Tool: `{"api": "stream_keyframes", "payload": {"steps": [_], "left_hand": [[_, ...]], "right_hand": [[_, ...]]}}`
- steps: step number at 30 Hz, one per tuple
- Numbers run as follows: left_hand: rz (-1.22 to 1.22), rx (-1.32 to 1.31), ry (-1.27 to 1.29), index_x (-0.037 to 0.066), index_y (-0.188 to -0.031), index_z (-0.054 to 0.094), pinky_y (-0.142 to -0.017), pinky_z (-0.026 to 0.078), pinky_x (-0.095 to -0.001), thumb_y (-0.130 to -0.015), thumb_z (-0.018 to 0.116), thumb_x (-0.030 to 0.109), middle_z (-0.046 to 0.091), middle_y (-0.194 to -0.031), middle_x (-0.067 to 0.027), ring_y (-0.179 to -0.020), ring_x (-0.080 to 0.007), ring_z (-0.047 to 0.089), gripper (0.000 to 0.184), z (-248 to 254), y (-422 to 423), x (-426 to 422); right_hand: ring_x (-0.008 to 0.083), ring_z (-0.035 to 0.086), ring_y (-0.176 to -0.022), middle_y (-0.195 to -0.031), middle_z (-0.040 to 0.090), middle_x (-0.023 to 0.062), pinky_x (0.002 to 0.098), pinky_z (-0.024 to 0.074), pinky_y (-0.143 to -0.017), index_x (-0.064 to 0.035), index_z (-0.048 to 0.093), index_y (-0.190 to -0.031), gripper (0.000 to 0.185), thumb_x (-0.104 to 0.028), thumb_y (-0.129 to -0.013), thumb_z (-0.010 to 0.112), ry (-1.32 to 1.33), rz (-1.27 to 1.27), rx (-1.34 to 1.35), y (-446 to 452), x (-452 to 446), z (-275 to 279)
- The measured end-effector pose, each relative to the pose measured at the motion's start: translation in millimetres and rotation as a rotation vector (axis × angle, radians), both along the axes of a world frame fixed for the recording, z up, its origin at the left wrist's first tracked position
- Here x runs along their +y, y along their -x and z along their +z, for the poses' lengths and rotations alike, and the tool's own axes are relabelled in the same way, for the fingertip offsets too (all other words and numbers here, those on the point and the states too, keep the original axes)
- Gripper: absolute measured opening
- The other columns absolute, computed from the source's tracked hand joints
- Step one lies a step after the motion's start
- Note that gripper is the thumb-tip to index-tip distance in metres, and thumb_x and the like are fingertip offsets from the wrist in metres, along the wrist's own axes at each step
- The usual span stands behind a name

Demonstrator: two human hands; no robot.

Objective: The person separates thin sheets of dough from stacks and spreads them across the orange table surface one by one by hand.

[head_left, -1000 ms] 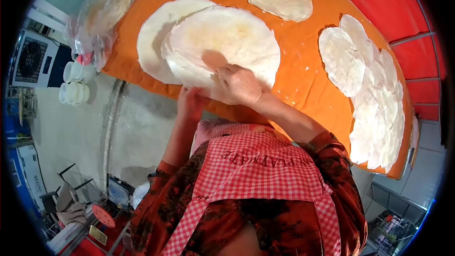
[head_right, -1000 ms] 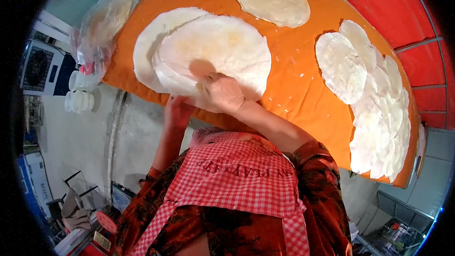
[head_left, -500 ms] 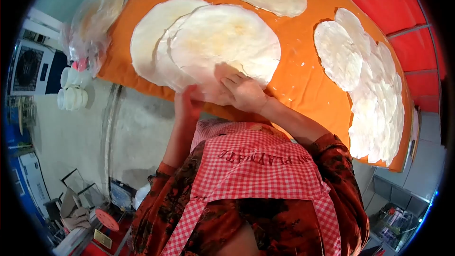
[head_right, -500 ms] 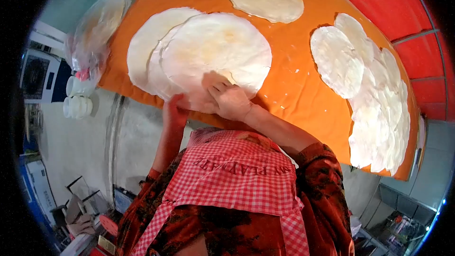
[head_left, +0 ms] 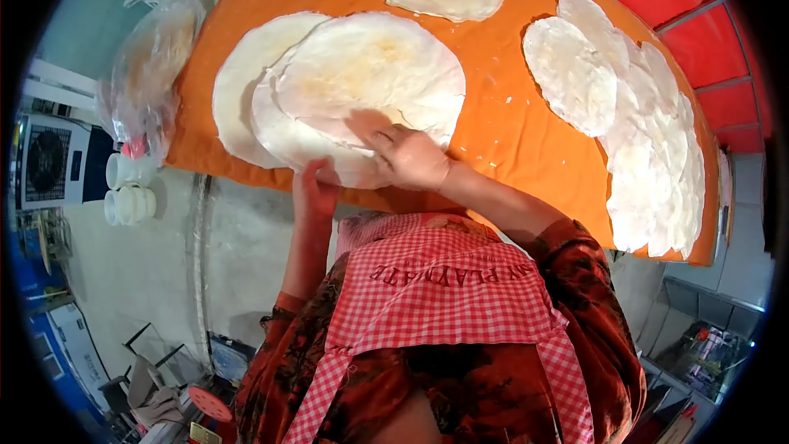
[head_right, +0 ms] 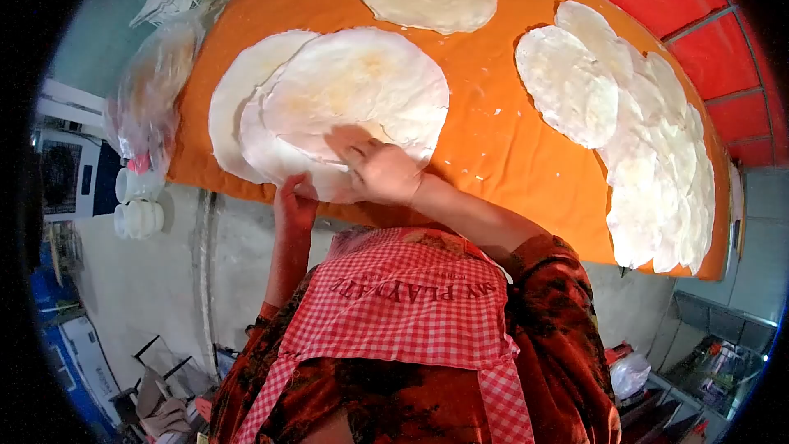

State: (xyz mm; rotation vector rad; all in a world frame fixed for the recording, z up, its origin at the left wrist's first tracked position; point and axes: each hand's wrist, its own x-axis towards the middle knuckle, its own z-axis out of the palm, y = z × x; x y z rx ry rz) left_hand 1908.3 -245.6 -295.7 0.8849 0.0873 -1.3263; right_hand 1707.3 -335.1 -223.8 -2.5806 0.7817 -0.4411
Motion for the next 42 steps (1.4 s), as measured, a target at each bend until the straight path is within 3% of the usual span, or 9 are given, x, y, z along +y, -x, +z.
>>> {"api": "stream_keyframes", "payload": {"steps": [11, 20, 25, 27, 28, 33, 37, 41, 42], "left_hand": [[-0.106, -0.114, 0.115, 0.003, -0.107, 0.057, -0.068, 0.05, -0.0341, -0.086, 0.051, 0.01, 0.063, -0.09, -0.0049, -0.08, -0.0205, 0.061, 0.022, -11.2, 6.8, 4.6], [-0.111, -0.076, 0.079, 0.008, -0.096, 0.058, -0.068, 0.049, -0.0377, -0.086, 0.052, 0.012, 0.061, -0.083, -0.0033, -0.076, -0.0199, 0.059, 0.012, -12.8, 10.7, 6.5], [-0.28, -0.001, 0.133, 0.015, -0.069, 0.043, -0.057, 0.042, -0.0334, -0.085, 0.055, 0.017, 0.037, -0.061, 0.004, -0.057, -0.0148, 0.043, 0.02, -52.4, -19.2, 11.6], [-0.059, -0.139, 0.012, 0.013, -0.074, 0.046, -0.053, 0.04, -0.0305, -0.086, 0.055, 0.013, 0.041, -0.066, 0.0024, -0.057, -0.0121, 0.044, 0.015, -10.0, -0.3, 3.3], [-0.152, -0.12, 0.097, 0.01, -0.118, 0.053, -0.064, 0.05, -0.0345, -0.077, 0.06, 0.005, 0.059, -0.091, -0.0022, -0.083, -0.0169, 0.059, 0.042, -37.6, -24.5, 8.2], [-0.324, -0.048, 0.291, 0.009, -0.108, 0.053, -0.068, 0.049, -0.0316, -0.078, 0.06, 0.007, 0.058, -0.088, -0.0019, -0.082, -0.0165, 0.057, 0.031, -72.5, -58.2, 17.5], [-0.21, -0.145, 0.163, 0.008, -0.11, 0.052, -0.081, 0.047, -0.0348, -0.079, 0.059, 0.011, 0.058, -0.096, -0.0039, -0.093, -0.0186, 0.056, 0.032, -50.9, -42.1, 22.8], [-0.115, -0.165, 0.109, 0.006, -0.119, 0.05, -0.094, 0.043, -0.041, -0.081, 0.058, 0.017, 0.055, -0.112, -0.0071, -0.108, -0.0231, 0.052, 0.041, -35.5, -28.8, 21.6], [-0.094, -0.154, 0.082, 0.006, -0.123, 0.048, -0.097, 0.041, -0.0424, -0.082, 0.057, 0.02, 0.054, -0.118, -0.0082, -0.113, -0.0249, 0.05, 0.044, -24.7, -22.2, 21.8]], "right_hand": [[0.0393, 0.051, -0.117, -0.135, 0.048, 0.0187, 0.043, 0.046, -0.095, -0.0099, 0.036, -0.142, 0.066, -0.032, -0.085, 0.061, -0.133, -0.205, -0.101, -42.4, 10.8, 11.3], [0.0396, 0.066, -0.081, -0.085, 0.066, 0.0248, 0.0438, 0.0539, -0.074, 0.0028, 0.063, -0.093, 0.025, -0.014, -0.075, 0.057, -0.258, -0.125, 0.324, -46.6, 1.3, 43.6], [0.0393, 0.066, -0.078, -0.081, 0.066, 0.0259, 0.0425, 0.0535, -0.075, 0.0015, 0.069, -0.085, 0.021, -0.01, -0.07, 0.058, -0.13, -0.385, 0.071, -9.7, -57.8, 66.4], [0.0382, 0.066, -0.08, -0.087, 0.066, 0.026, 0.0419, 0.0531, -0.075, 0.0011, 0.069, -0.091, 0.026, -0.007, -0.07, 0.057, -0.166, -0.528, -0.044, 35.8, -99.1, 90.7], [0.0312, 0.068, -0.081, -0.088, 0.069, 0.0195, 0.0401, 0.0526, -0.075, 0.0005, 0.069, -0.096, 0.028, -0.01, -0.072, 0.059, -0.177, -0.573, -0.238, 74.8, -112.8, 102.6], [0.0189, 0.063, -0.072, -0.079, 0.067, 0.0094, 0.0334, 0.0507, -0.066, 0.0027, 0.068, -0.09, 0.021, -0.011, -0.075, 0.064, -0.248, -1.167, -0.647, 249.9, -75.4, 160.3], [0.0209, 0.062, -0.071, -0.084, 0.066, 0.0096, 0.0323, 0.0497, -0.063, 0.0035, 0.063, -0.094, 0.017, -0.007, -0.083, 0.058, -0.347, -1.218, -1.205, 400.0, -16.7, 73.8], [0.0181, 0.061, -0.072, -0.082, 0.063, 0.0086, 0.0321, 0.0494, -0.064, -0.0006, 0.061, -0.091, 0.015, -0.01, -0.079, 0.061, -0.523, -1.675, -1.161, 448.1, 75.8, -35.3], [0.0182, 0.061, -0.077, -0.086, 0.062, 0.0091, 0.0332, 0.0495, -0.066, -0.0015, 0.061, -0.094, 0.02, -0.011, -0.077, 0.065, -0.536, -1.871, -0.8, 455.9, 91.5, -63.5]]}}
